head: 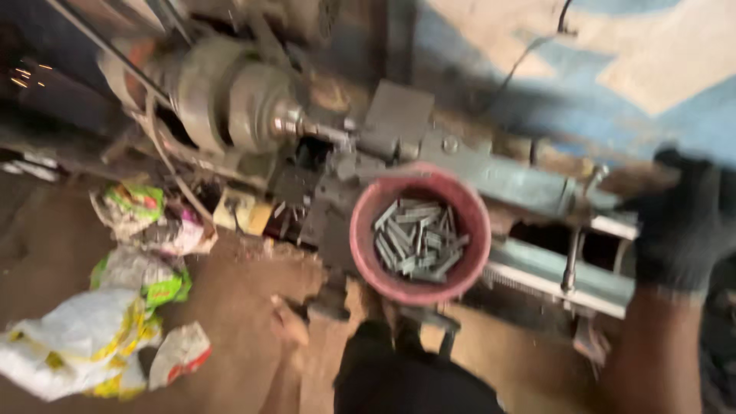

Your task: The person operates a bench lathe to machine small metal pins. They insert a metal rod blank into the lathe chuck, run the machine to cut the blank, then remove the finished pin and drop it into a pink basin filled with similar pins, repeating this cycle. At the end they handle and check a finished pin by hand.

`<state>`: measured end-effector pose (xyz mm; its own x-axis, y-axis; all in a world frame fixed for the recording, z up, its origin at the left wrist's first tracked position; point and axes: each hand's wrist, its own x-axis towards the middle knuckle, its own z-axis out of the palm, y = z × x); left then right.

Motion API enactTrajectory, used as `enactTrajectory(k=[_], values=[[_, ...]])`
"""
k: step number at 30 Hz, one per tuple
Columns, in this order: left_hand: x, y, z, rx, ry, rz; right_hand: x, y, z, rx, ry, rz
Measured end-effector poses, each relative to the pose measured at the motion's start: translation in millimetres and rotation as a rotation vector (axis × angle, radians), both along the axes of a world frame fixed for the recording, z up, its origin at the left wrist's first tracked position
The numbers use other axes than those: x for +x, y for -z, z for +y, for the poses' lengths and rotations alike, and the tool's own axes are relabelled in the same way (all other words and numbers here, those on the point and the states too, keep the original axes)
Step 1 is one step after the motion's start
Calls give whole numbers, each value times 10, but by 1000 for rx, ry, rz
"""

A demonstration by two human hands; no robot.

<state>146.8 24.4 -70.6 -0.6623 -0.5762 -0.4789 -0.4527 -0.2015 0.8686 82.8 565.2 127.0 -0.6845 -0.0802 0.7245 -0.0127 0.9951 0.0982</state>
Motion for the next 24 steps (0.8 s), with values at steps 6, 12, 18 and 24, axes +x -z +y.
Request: enactTrajectory(k=[6, 12, 18, 24], values=[[-140, -155, 114, -299, -37, 126, 931, 659, -342, -397, -33, -392], [-533, -1299, 404, -1095, 541, 800, 818, 1207, 37, -444, 30, -549], [-1143, -1848, 1457, -1215, 1356, 507, 368, 1144, 132, -1472, -513, -712], [-1556, -1566, 1851, -1142, 1528, 417, 344, 1076, -235, -1526, -58, -643]])
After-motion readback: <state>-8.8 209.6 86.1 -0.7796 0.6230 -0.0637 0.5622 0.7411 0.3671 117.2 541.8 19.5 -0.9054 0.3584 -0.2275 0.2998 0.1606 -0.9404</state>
